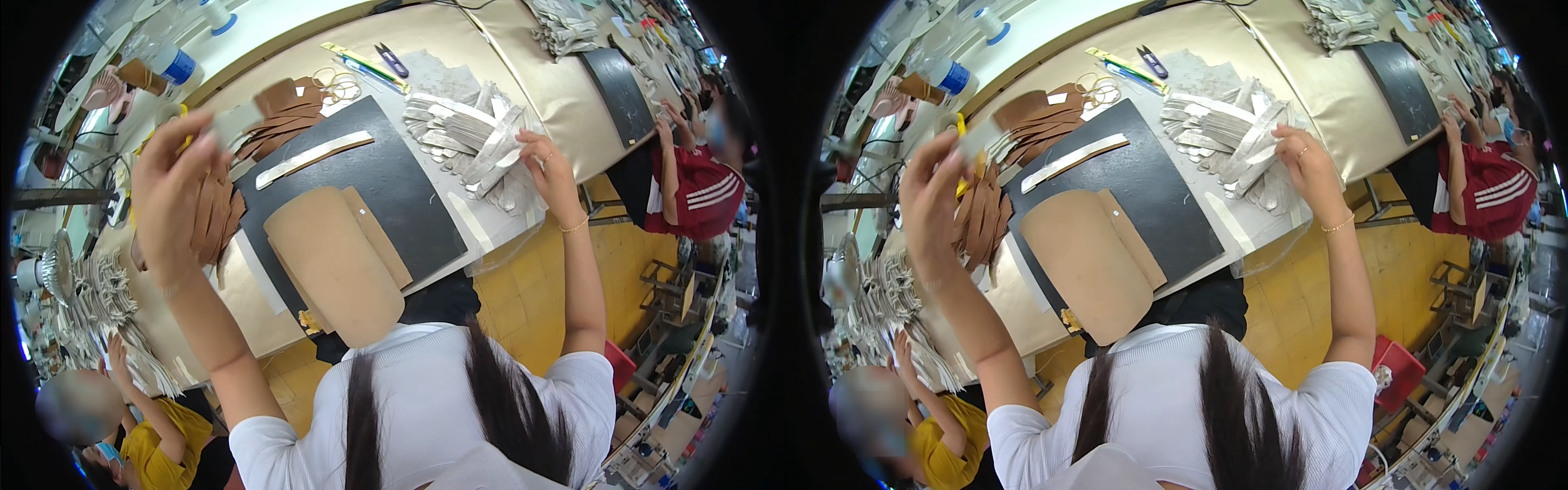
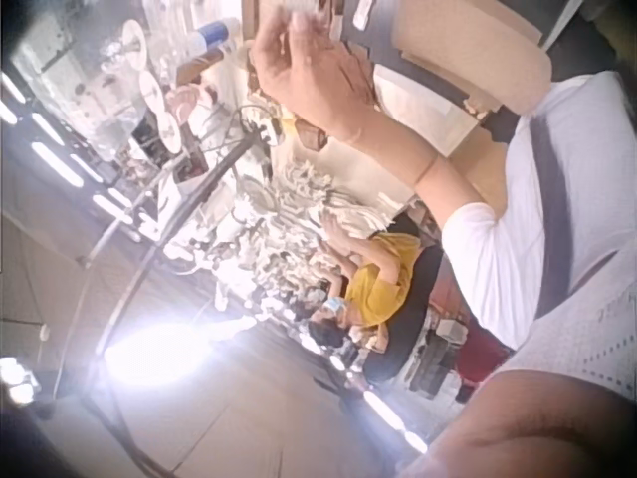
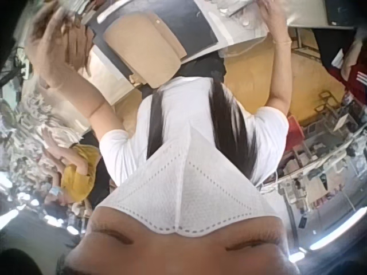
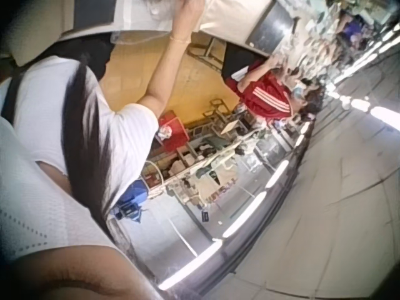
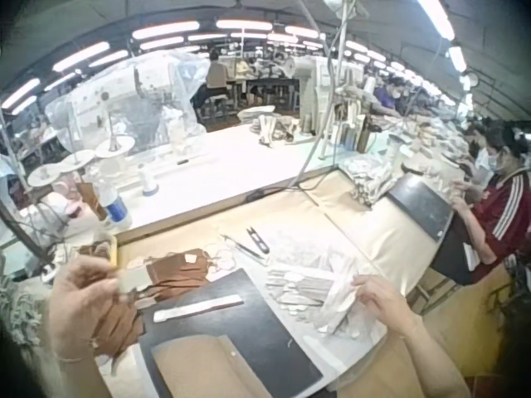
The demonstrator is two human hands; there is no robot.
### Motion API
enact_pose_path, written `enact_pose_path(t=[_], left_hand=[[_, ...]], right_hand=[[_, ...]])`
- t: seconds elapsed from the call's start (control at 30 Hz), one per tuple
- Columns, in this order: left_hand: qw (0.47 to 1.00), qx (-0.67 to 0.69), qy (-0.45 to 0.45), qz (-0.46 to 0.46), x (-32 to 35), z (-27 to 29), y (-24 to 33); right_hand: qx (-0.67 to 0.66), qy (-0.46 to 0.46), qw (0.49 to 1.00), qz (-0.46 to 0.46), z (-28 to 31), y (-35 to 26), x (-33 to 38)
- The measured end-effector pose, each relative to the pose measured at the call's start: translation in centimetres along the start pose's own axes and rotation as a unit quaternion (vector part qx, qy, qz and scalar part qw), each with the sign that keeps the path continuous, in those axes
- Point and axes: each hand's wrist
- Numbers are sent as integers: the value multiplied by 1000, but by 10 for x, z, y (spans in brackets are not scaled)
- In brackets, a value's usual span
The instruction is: The person repeatedly picks up small white fabric strips and brown leather pieces, aligns them, and places them on a curved cardboard template on the table. The person continues this process, stacking the assembled pieces on the table.
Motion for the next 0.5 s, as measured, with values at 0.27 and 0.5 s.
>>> enact_pose_path(t=[0.27,0.5], left_hand=[[945,170,-117,253,138,-8,-46],[914,215,-69,336,169,-14,-70]], right_hand=[[-131,191,972,-31,40,-4,-26],[-443,-46,887,-123,4,-142,-65]])
Point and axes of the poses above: each hand's wrist, its own x-axis away from the middle knuckle, its own z-axis out of the back of the hand, y = z × x, and after that the axes turned 9 degrees about z, right-handed
